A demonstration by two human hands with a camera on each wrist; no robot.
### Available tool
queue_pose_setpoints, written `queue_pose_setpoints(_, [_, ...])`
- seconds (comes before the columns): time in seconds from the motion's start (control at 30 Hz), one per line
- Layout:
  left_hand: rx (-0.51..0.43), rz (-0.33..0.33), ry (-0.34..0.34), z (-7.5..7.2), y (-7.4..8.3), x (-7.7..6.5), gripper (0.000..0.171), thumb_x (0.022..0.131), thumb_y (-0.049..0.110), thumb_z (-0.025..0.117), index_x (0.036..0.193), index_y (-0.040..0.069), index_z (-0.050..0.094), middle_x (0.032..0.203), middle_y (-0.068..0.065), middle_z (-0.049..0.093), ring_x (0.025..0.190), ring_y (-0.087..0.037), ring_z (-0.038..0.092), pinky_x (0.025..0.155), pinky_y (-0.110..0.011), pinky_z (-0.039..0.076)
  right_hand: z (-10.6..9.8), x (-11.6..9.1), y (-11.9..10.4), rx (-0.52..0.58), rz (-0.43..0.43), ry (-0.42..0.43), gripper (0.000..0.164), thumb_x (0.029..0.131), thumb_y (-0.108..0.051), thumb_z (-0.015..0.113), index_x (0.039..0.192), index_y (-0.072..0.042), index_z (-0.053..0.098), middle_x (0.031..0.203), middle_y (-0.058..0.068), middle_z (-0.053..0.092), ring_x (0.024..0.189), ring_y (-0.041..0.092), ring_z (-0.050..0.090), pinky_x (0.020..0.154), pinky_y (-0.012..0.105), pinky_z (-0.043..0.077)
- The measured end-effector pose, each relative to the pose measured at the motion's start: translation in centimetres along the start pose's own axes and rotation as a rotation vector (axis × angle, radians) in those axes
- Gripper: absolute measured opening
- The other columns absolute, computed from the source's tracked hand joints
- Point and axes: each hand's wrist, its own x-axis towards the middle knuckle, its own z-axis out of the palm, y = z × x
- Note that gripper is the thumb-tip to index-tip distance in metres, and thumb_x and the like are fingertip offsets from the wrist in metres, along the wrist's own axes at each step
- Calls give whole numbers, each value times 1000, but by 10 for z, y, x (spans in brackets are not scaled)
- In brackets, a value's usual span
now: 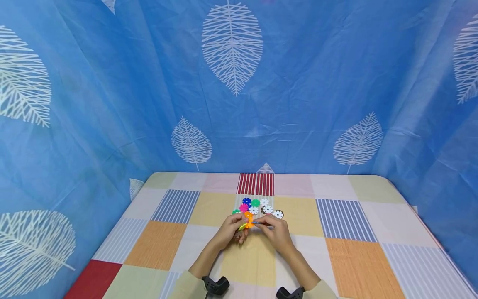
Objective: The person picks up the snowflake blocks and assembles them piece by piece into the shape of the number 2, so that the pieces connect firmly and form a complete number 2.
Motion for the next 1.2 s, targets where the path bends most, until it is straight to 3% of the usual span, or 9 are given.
queue_pose_setpoints(0.1, [1,-11,38,-1,1,-1,26,98,6,40,84,-15,46,62,-8,53,40,-10,49,40,-21,41,5,-3,14,35,34,2,23,72,14,69,89,-1,69,84,11,69,75,24,66,69,21,53])
queue_pose_setpoints(0.23, [4,-36,116,0,3,-1,25,99,9,40,89,-12,51,66,-7,56,45,-11,54,39,-20,35,4,-2,21,-13,100,45,38,74,5,73,110,-2,65,90,11,68,77,22,63,68,24,53])
queue_pose_setpoints(0.33, [-32,-59,188,2,1,0,22,98,10,41,91,-8,53,69,-7,59,49,-11,57,40,-19,34,0,-1,24,-163,179,91,44,72,-5,78,113,-7,64,88,6,67,77,19,57,65,25,48])
queue_pose_setpoints(0.4, [-64,-73,229,2,0,1,20,98,9,42,91,-5,54,70,-9,62,51,-12,59,42,-17,37,-2,-1,26,-289,237,99,39,69,-9,80,107,-8,68,85,5,64,75,18,51,63,27,43])
queue_pose_setpoints(0.5, [-83,-81,258,3,-2,2,16,97,8,42,91,-2,53,73,-16,65,54,-13,61,46,-17,41,-3,-4,28,-471,284,65,32,67,-16,83,96,-6,72,82,5,59,74,19,48,63,31,39])
queue_pose_setpoints(0.6, [-71,-86,273,5,-1,2,13,96,8,43,91,-1,52,77,-24,65,52,-12,60,42,-18,38,-4,-7,28,-556,301,37,33,66,-19,83,93,-2,72,80,6,56,73,21,48,63,35,40])
queue_pose_setpoints(0.83, [-50,-77,264,9,2,2,12,95,6,44,91,-3,51,81,-35,61,50,-11,59,38,-18,31,-5,-12,27,-544,373,103,35,67,-15,83,93,4,71,75,7,54,70,21,46,59,35,41])
queue_pose_setpoints(1.07, [-40,-64,268,10,1,2,11,95,5,44,93,-4,50,76,-26,65,50,-11,60,38,-17,30,-8,-12,27,-571,330,68,28,68,-17,83,90,-3,73,77,8,53,71,22,47,58,34,41])
queue_pose_setpoints(1.2, [-34,-74,273,7,-6,5,12,94,5,43,92,-4,50,78,-29,64,48,-12,58,38,-17,31,-7,-12,26,-561,344,40,28,67,-21,83,87,-5,72,78,7,54,74,23,48,62,35,40])
